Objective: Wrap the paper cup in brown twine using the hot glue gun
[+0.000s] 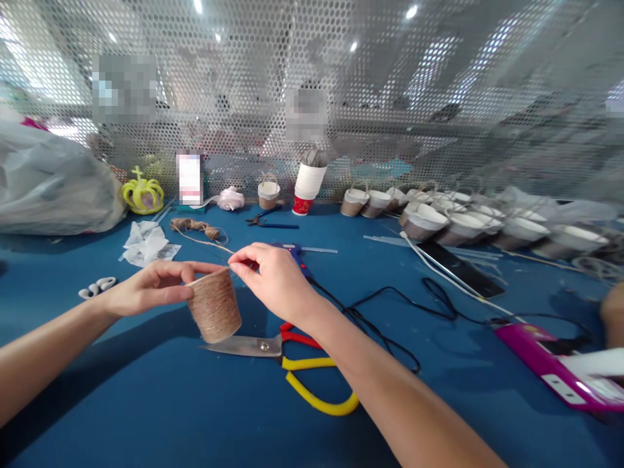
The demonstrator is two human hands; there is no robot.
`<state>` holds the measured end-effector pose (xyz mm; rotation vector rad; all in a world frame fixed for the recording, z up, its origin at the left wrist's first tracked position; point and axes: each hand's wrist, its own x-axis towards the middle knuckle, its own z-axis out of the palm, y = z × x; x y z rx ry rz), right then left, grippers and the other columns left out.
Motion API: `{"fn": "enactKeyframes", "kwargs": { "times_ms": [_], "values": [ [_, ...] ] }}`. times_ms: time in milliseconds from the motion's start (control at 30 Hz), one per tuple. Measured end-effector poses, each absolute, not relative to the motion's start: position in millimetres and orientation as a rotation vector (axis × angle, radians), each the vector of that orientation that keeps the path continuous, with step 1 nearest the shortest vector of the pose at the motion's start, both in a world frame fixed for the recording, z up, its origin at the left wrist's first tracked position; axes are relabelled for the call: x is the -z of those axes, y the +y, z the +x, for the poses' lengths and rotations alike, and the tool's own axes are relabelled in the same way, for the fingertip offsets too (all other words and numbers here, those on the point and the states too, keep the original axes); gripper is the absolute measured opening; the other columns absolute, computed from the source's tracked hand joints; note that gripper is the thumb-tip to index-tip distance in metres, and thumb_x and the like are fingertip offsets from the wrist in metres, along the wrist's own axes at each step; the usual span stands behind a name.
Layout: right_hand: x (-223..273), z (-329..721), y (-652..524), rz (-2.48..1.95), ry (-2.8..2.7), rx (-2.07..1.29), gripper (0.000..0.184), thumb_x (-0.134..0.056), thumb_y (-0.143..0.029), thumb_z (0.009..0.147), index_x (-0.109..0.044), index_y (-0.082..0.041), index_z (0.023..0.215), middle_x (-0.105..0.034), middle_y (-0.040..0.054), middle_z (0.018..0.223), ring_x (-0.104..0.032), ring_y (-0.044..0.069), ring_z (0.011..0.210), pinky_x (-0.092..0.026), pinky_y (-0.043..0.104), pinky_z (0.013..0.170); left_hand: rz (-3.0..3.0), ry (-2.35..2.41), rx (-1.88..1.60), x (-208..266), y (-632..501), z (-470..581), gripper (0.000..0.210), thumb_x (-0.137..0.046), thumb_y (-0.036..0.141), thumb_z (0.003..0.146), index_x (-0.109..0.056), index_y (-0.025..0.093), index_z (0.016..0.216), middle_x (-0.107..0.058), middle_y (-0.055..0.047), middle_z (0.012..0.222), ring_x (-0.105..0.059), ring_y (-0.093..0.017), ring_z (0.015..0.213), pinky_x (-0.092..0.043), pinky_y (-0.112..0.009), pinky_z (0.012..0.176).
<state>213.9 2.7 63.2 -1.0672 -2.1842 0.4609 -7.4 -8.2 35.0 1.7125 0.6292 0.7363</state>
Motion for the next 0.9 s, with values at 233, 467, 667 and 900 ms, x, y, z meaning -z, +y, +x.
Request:
{"fn": "enactKeyframes", "kwargs": {
  "times_ms": [233, 467, 667, 900],
  "values": [
    [-63.0, 214.9, 1.0, -1.108, -2.229, -0.453, 0.009, -0.056, -0.017, 0.079, -0.064, -0.017, 0.074, -0.067, 0.0011, 0.073, -0.060, 0.013, 0.068, -0.046, 0.024, 0.062, 1.661, 0.598, -0.742, -36.9, -9.3, -8.8, 0.016, -0.054, 0.022, 0.085, -0.057, 0.011, 0.073, -0.050, -0.013, 0.132, -0.053, -0.025, 0.112, -0.042, -0.032, 0.088],
    [-61.4, 213.1, -0.3, -1.063, -2.239, -0.489, 0.011, -0.056, -0.014, 0.079, -0.066, -0.017, 0.077, -0.068, 0.0020, 0.078, -0.062, 0.013, 0.072, -0.047, 0.025, 0.066, 1.619, 0.523, -0.744, -38.8, -10.0, -8.0, 0.014, -0.054, 0.019, 0.084, -0.058, 0.011, 0.073, -0.053, -0.012, 0.129, -0.056, -0.023, 0.109, -0.044, -0.030, 0.084],
    [-62.9, 213.0, -1.1, -0.992, -2.261, -0.546, 0.015, -0.054, -0.016, 0.082, -0.068, -0.016, 0.085, -0.067, 0.0043, 0.083, -0.062, 0.013, 0.078, -0.049, 0.024, 0.069, 1.579, 0.462, -0.743, -38.7, -9.7, -9.8, 0.011, -0.053, 0.016, 0.084, -0.060, 0.012, 0.077, -0.055, -0.011, 0.127, -0.053, -0.023, 0.113, -0.043, -0.031, 0.087],
    [-66.5, 215.5, -0.7, -0.980, -2.272, -0.589, 0.018, -0.052, -0.015, 0.083, -0.069, -0.015, 0.089, -0.067, 0.0059, 0.086, -0.062, 0.013, 0.079, -0.049, 0.025, 0.071, 1.541, 0.472, -0.762, -41.5, -8.9, -13.0, 0.011, -0.058, 0.023, 0.081, -0.062, 0.014, 0.076, -0.060, -0.010, 0.119, -0.052, -0.026, 0.112, -0.043, -0.036, 0.088]
  ]
}}
